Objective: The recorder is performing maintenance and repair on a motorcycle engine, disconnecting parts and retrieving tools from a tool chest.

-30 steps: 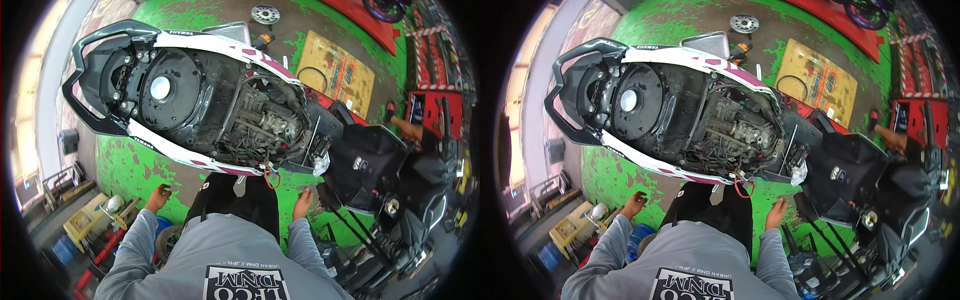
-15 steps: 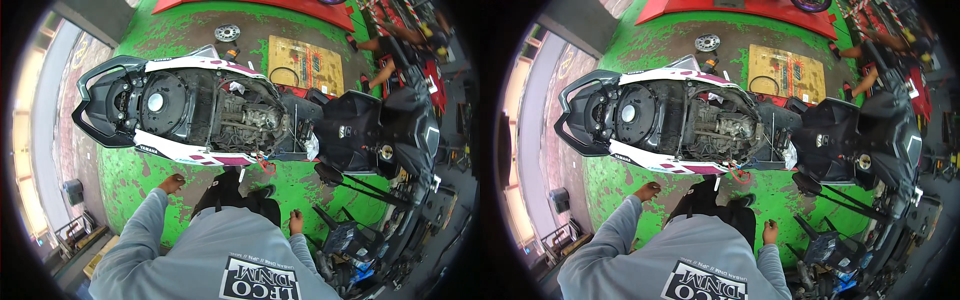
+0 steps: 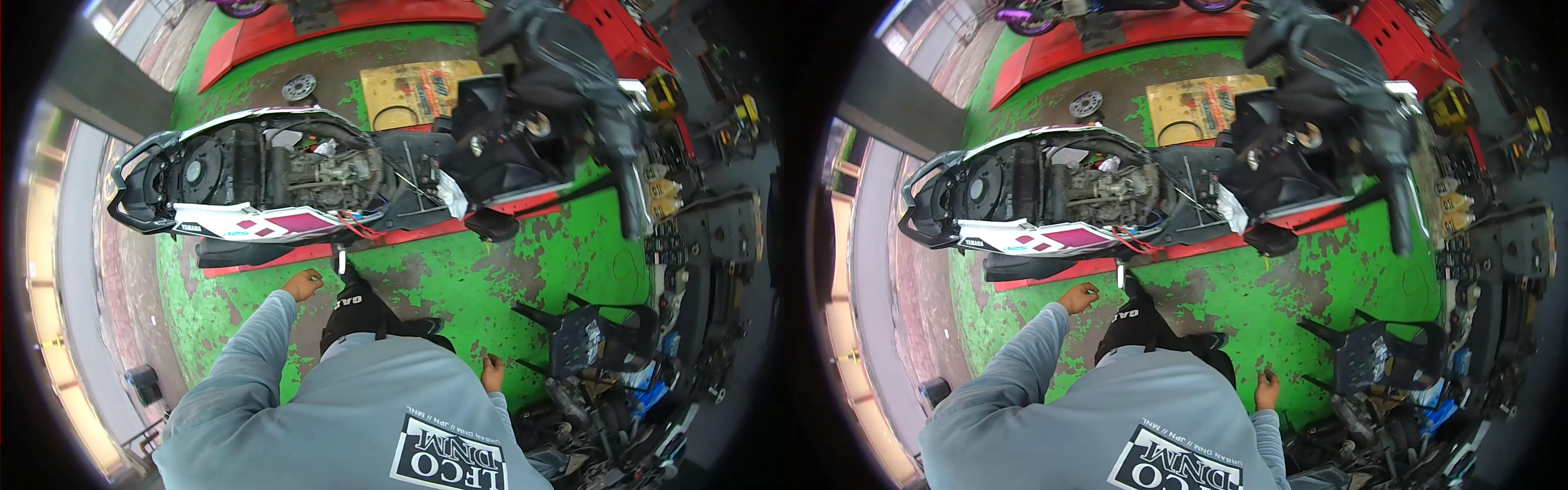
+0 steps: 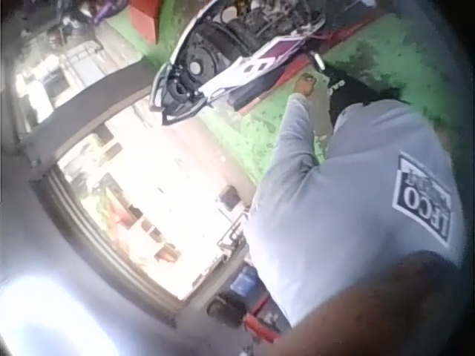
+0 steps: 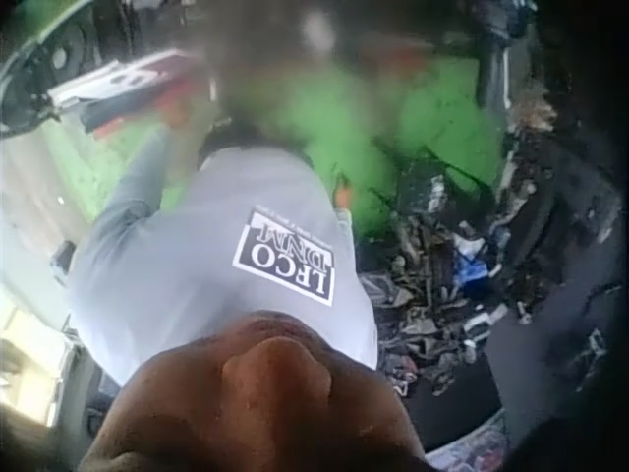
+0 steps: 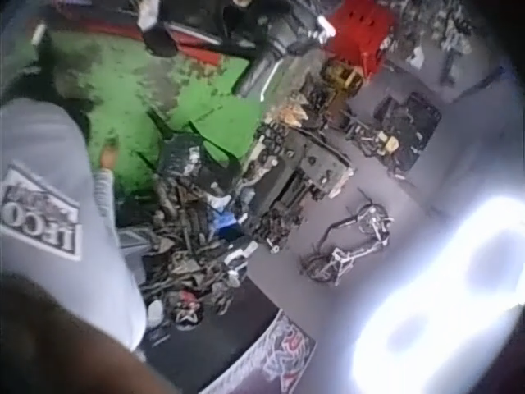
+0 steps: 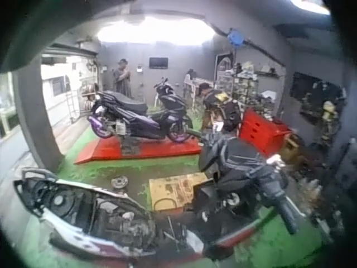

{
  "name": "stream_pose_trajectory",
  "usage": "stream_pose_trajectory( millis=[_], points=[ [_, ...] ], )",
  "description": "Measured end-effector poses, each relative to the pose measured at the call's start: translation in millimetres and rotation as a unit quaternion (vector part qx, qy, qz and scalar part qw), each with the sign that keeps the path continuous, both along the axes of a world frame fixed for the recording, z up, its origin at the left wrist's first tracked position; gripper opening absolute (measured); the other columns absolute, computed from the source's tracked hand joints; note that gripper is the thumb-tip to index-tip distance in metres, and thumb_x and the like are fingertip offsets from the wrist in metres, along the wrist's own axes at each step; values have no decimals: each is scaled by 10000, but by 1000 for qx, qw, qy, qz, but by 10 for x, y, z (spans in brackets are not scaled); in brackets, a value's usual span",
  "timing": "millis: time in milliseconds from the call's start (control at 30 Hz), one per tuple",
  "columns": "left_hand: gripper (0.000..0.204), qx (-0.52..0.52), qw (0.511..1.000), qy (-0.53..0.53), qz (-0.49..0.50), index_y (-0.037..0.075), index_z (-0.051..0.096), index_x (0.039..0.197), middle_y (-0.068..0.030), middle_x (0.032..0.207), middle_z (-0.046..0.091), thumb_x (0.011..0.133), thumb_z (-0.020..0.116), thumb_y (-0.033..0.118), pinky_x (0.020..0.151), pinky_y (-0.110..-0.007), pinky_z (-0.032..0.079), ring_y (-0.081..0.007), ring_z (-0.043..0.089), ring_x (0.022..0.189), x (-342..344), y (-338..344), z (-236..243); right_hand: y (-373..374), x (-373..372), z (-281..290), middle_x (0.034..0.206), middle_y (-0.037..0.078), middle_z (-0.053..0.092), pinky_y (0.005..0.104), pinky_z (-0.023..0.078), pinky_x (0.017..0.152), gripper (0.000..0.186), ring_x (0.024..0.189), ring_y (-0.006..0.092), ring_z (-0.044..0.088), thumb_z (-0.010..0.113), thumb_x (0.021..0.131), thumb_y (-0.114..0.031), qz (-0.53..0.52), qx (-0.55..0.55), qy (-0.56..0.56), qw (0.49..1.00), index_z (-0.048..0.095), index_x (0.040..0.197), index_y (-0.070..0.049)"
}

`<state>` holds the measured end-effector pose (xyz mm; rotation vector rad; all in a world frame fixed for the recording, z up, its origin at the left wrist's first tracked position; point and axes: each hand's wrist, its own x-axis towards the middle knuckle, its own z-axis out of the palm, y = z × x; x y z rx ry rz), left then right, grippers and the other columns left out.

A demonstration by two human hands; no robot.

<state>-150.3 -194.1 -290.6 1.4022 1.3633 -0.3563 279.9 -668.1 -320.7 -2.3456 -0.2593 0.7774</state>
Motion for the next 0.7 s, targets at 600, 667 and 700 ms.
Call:
stream_pose_trajectory(
  millis=[600,667,700],
  points=[
    [508,66,975,34,-208,110,650,1276,-132,878,719,874,668,420,607,-400,551,-237,696,726,2729,-643,259,-325,2043,1253,924,-13,573,277,439,625,297,749,98,497,570,1020,-309,-222,203,23,953,654,1202,-90],
    [511,66,979,38,-190,101,656,1269,-144,897,723,869,667,420,632,-407,553,-246,699,736,2922,-740,226,19,2392,1337,850,-36,535,246,426,601,294,677,55,456,563,1035,-245,-135,230,8,964,652,1248,-63],
    [515,68,980,43,-183,93,663,1262,-155,916,728,864,667,420,657,-414,556,-254,703,746,3018,-728,225,133,2568,1309,850,-36,535,246,426,601,294,677,55,456,563,1035,-245,-122,236,13,964,652,1248,-63]
  ],
)
